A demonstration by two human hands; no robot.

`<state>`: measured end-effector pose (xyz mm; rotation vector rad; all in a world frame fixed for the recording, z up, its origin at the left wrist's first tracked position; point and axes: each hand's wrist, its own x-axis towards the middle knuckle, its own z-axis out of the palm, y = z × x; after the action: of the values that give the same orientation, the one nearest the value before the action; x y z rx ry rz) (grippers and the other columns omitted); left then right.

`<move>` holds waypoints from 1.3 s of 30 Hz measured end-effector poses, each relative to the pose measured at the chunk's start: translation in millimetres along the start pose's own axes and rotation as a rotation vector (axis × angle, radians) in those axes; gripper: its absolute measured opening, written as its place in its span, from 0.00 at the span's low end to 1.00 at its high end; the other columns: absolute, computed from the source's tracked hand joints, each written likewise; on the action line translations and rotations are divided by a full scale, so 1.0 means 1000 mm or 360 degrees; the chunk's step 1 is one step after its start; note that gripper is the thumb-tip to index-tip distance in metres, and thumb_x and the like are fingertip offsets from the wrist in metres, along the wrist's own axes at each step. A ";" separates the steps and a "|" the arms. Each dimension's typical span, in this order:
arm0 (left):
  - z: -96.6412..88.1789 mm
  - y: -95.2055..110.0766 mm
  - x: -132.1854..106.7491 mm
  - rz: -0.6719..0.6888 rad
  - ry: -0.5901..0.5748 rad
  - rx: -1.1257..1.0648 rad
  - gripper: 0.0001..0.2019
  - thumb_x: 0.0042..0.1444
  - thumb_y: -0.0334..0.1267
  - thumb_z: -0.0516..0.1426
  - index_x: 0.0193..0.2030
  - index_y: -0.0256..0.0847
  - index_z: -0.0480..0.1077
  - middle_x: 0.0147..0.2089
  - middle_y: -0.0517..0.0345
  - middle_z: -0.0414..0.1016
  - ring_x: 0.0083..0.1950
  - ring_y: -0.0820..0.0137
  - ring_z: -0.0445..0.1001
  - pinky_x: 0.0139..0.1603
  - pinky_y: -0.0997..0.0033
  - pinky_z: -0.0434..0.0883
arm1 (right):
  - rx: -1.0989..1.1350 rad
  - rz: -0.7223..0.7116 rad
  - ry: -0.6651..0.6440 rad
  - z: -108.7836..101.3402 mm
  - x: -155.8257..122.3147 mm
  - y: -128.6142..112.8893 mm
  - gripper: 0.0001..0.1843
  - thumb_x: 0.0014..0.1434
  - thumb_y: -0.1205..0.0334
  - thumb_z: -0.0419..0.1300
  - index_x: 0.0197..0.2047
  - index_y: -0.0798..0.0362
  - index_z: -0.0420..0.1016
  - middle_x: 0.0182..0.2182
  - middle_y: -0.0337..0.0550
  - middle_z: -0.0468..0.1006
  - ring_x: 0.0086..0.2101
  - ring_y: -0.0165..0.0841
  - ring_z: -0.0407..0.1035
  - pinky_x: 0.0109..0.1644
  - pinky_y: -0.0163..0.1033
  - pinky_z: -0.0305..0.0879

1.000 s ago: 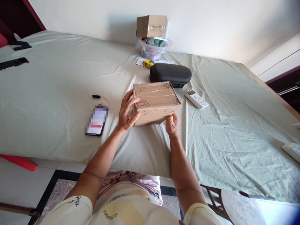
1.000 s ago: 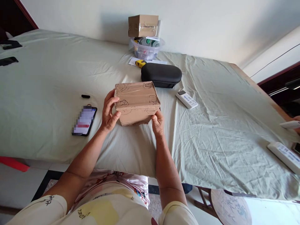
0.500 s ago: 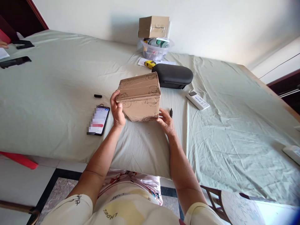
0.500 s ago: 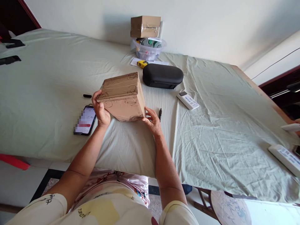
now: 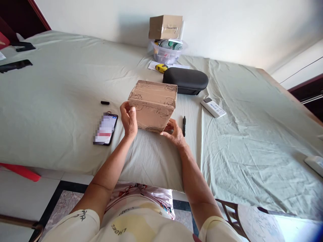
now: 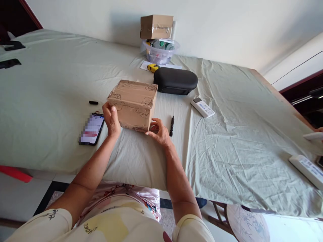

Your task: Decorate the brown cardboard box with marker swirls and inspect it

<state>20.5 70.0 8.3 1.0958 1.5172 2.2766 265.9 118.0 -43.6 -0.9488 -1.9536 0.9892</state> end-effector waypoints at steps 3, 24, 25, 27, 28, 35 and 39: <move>0.000 -0.003 -0.001 -0.0066 -0.0019 0.0052 0.32 0.63 0.74 0.56 0.53 0.46 0.68 0.49 0.55 0.77 0.53 0.63 0.79 0.61 0.61 0.76 | -0.0002 0.0026 0.0043 0.006 0.000 0.003 0.53 0.46 0.25 0.75 0.65 0.44 0.64 0.47 0.46 0.84 0.37 0.37 0.81 0.48 0.48 0.81; 0.013 -0.037 -0.034 0.0064 -0.0687 0.0451 0.80 0.34 0.70 0.76 0.83 0.52 0.31 0.86 0.31 0.28 0.87 0.30 0.34 0.82 0.26 0.51 | -0.0198 -0.0014 0.0320 0.023 -0.002 -0.003 0.52 0.45 0.21 0.73 0.61 0.44 0.64 0.41 0.43 0.80 0.35 0.38 0.78 0.44 0.51 0.81; 0.014 -0.038 -0.035 0.0050 -0.0703 0.0476 0.81 0.33 0.71 0.77 0.83 0.52 0.31 0.86 0.30 0.27 0.87 0.29 0.33 0.81 0.26 0.51 | -0.0202 -0.0009 0.0320 0.023 -0.002 -0.004 0.51 0.46 0.22 0.73 0.61 0.44 0.64 0.41 0.42 0.80 0.35 0.38 0.78 0.43 0.50 0.81; 0.014 -0.039 -0.038 0.0027 -0.0729 0.0510 0.82 0.33 0.70 0.77 0.84 0.51 0.31 0.86 0.29 0.25 0.86 0.27 0.31 0.81 0.25 0.52 | -0.0206 0.0012 0.0314 0.024 -0.002 -0.007 0.50 0.46 0.23 0.74 0.61 0.44 0.64 0.41 0.42 0.80 0.34 0.37 0.77 0.42 0.49 0.80; 0.015 -0.039 -0.040 0.0019 -0.0733 0.0521 0.82 0.33 0.70 0.77 0.84 0.51 0.31 0.86 0.29 0.24 0.86 0.27 0.30 0.81 0.24 0.51 | -0.0208 0.0025 0.0310 0.024 -0.002 -0.009 0.50 0.47 0.23 0.74 0.61 0.44 0.64 0.42 0.42 0.80 0.34 0.37 0.77 0.41 0.49 0.80; 0.010 -0.045 -0.033 0.0122 -0.0775 0.0456 0.81 0.34 0.65 0.79 0.83 0.50 0.30 0.85 0.29 0.28 0.87 0.30 0.33 0.83 0.25 0.47 | -0.0209 0.0044 0.0269 0.023 -0.002 -0.013 0.45 0.52 0.18 0.66 0.56 0.45 0.66 0.38 0.41 0.81 0.33 0.36 0.77 0.42 0.46 0.77; 0.001 -0.056 -0.023 0.0170 -0.1044 0.0407 0.83 0.30 0.63 0.80 0.83 0.50 0.30 0.85 0.28 0.28 0.87 0.30 0.34 0.84 0.27 0.47 | -0.0335 0.0101 0.0454 0.015 0.000 -0.013 0.37 0.59 0.18 0.58 0.42 0.46 0.69 0.30 0.38 0.78 0.29 0.34 0.71 0.37 0.42 0.71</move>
<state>25.0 84.1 -50.3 1.7988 1.4950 1.5428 250.0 107.4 -39.2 -1.2052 -1.8173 0.6487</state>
